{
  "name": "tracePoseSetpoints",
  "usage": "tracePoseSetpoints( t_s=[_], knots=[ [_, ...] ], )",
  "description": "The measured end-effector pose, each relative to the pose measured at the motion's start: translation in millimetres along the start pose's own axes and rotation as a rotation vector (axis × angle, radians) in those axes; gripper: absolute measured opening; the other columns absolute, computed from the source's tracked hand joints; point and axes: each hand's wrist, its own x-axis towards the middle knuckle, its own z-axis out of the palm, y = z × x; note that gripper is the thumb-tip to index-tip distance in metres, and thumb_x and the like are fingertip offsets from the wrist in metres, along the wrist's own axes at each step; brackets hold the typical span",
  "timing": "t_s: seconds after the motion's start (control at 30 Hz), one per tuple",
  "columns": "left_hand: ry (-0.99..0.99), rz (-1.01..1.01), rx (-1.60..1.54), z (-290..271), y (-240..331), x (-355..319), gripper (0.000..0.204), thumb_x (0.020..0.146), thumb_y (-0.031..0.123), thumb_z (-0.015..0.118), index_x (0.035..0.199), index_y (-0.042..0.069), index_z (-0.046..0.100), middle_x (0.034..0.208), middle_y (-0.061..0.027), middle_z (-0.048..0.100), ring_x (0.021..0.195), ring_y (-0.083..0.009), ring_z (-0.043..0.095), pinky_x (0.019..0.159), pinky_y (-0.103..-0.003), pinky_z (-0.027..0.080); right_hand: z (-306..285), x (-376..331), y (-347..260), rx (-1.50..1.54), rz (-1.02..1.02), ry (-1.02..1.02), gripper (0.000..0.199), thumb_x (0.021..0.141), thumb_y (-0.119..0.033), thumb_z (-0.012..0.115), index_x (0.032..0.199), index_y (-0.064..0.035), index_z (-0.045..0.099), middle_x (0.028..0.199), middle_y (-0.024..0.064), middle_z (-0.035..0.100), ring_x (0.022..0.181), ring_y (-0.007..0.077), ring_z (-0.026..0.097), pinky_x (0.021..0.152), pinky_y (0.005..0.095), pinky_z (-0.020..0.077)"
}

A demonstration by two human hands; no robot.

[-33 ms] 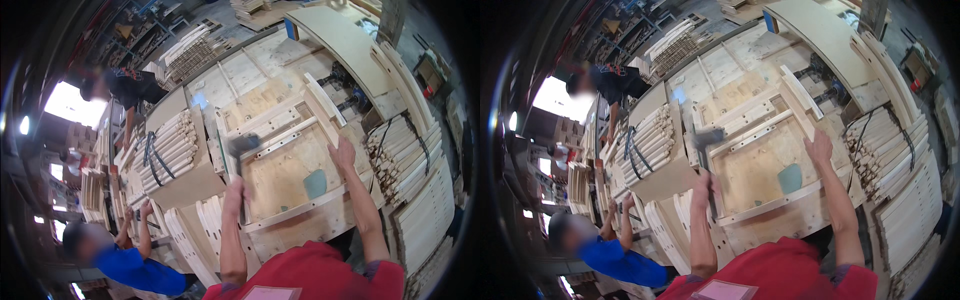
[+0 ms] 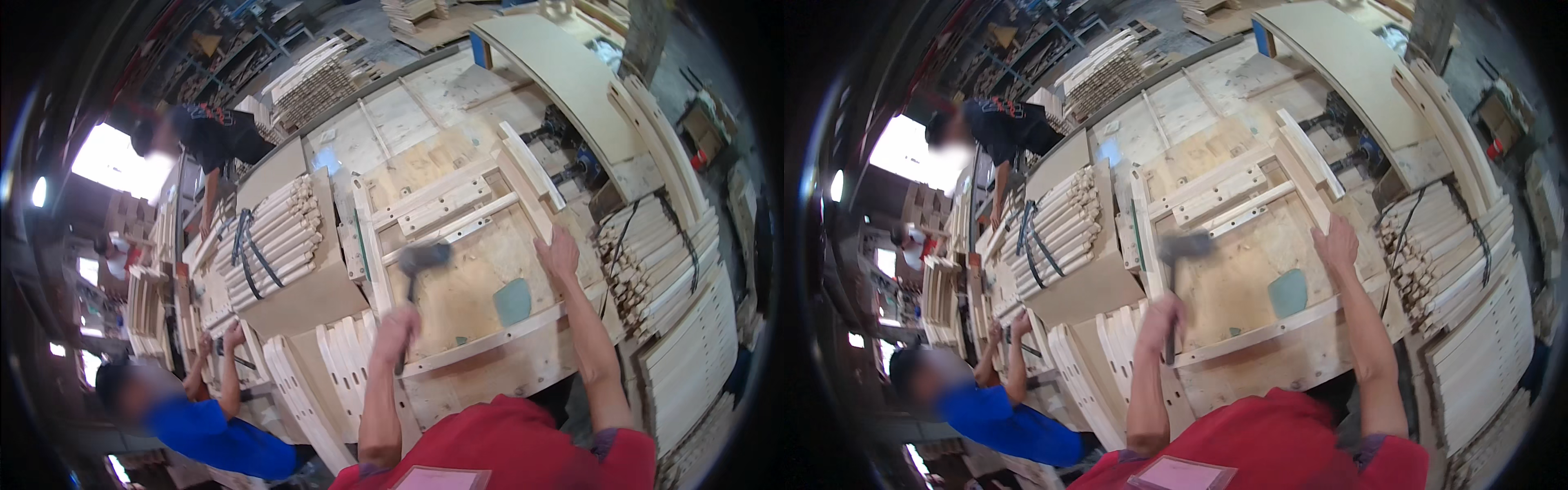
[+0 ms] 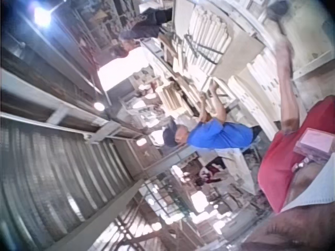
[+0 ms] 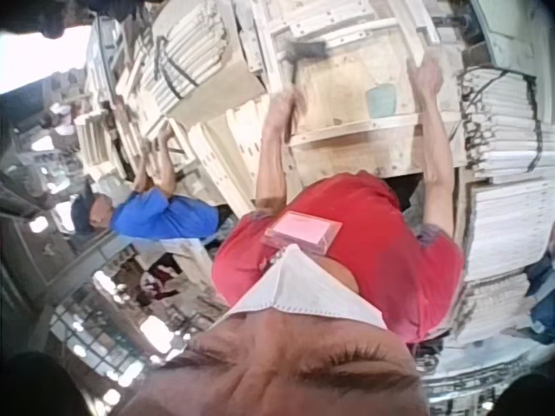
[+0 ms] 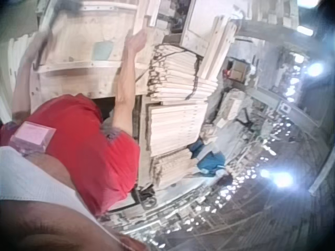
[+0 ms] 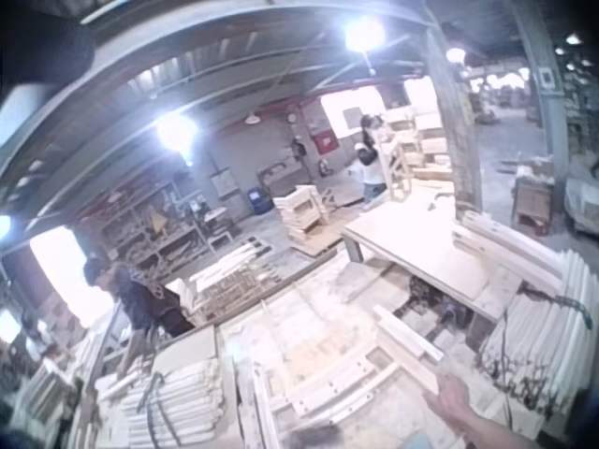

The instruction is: The person assembles wooden chair frames on a workbench in a factory setting. They pick up pre-drilled wooden slats and legs, align them into a rectangular frame, and use a hammer to tap the joints together. The person repeatedly constructs these frames and stacks them on the table.

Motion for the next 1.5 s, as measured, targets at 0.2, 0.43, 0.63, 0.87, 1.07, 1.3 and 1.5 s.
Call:
tracePoseSetpoints(
  t_s=[0.2, 0.43, 0.63, 0.87, 1.07, 1.3, 1.5],
  knots=[
    [-0.467, 0.022, 0.214, 103.8, -95.0, -90.6, 0.048, 0.1, 0.047, 0.06, 0.104, 0.002, 0.073, 0.084, -0.015, 0.072, 0.075, -0.0261, 0.066, 0.074, -0.043, 0.052, 2.8, 2.8, 9.4, -0.048, -0.134, 0.118, 0.046, 0.082, -0.037, 0.073, 0.108, -0.0008, 0.063, 0.107, 0.0233, 0.065, 0.105, 0.0434, 0.061, 0.09, 0.0528, 0.0484],
    [-0.371, 0.12, 0.577, 142.1, -100.1, -79.3, 0.039, 0.097, 0.04, 0.063, 0.097, 0.002, 0.072, 0.088, -0.0216, 0.069, 0.085, -0.0394, 0.067, 0.08, -0.049, 0.053, 4.0, 0.4, 13.7, -0.022, -0.167, 0.085, 0.049, 0.081, -0.039, 0.074, 0.109, -0.0006, 0.063, 0.105, 0.0232, 0.065, 0.104, 0.0427, 0.062, 0.09, 0.052, 0.0488],
    [0.137, 0.64, 0.753, 177.2, -36.3, 41.6, 0.053, 0.082, 0.037, 0.077, 0.116, 0.0, 0.062, 0.114, -0.0197, 0.064, 0.109, -0.0367, 0.06, 0.09, -0.047, 0.049, 14.3, 0.3, 7.6, -0.024, -0.201, 0.108, 0.05, 0.082, -0.04, 0.074, 0.11, -0.0005, 0.063, 0.106, 0.023, 0.066, 0.103, 0.0435, 0.062, 0.09, 0.0524, 0.0489],
    [0.024, 0.441, 1.012, 210.1, -32.4, 69.8, 0.048, 0.077, 0.029, 0.081, 0.113, 0.004, 0.061, 0.114, -0.0167, 0.062, 0.115, -0.0343, 0.056, 0.093, -0.046, 0.047, 17.2, 0.1, -3.1, 0.03, -0.283, 0.251, 0.055, 0.085, -0.037, 0.075, 0.127, -0.0033, 0.061, 0.124, 0.0204, 0.061, 0.118, 0.0397, 0.056, 0.1, 0.0492, 0.0448],
    [-0.226, 0.384, 0.714, 200.6, -19.8, 65.2, 0.034, 0.083, 0.023, 0.074, 0.107, 0.001, 0.062, 0.103, -0.0235, 0.066, 0.096, -0.0395, 0.066, 0.082, -0.052, 0.052, 31.6, 21.8, -40.6, 0.097, -0.653, 0.341, 0.045, 0.089, -0.023, 0.074, 0.127, -0.0024, 0.06, 0.124, 0.0182, 0.061, 0.119, 0.0368, 0.056, 0.103, 0.0473, 0.0427],
    [0.624, 0.464, 0.419, 37.4, 8.8, 112.9, 0.02, 0.099, 0.019, 0.06, 0.095, 0.0, 0.057, 0.082, -0.0264, 0.062, 0.077, -0.0485, 0.062, 0.063, -0.054, 0.048, 87.1, 88.1, -181.5, 0.307, -0.91, 0.13, 0.039, 0.091, -0.033, 0.07, 0.118, -0.0054, 0.066, 0.114, 0.0141, 0.067, 0.112, 0.0334, 0.061, 0.1, 0.0476, 0.0439],
    [0.705, 0.309, 0.675, -99.8, 35.4, 203.0, 0.021, 0.096, 0.017, 0.058, 0.097, -0.003, 0.054, 0.085, -0.0306, 0.064, 0.087, -0.0517, 0.063, 0.073, -0.057, 0.048, 140.2, 126.8, -255.7, -0.04, -0.867, -0.348, 0.053, 0.096, -0.057, 0.055, 0.115, -0.0095, 0.071, 0.107, 0.0144, 0.072, 0.108, 0.0321, 0.064, 0.094, 0.0474, 0.0444]
  ],
)
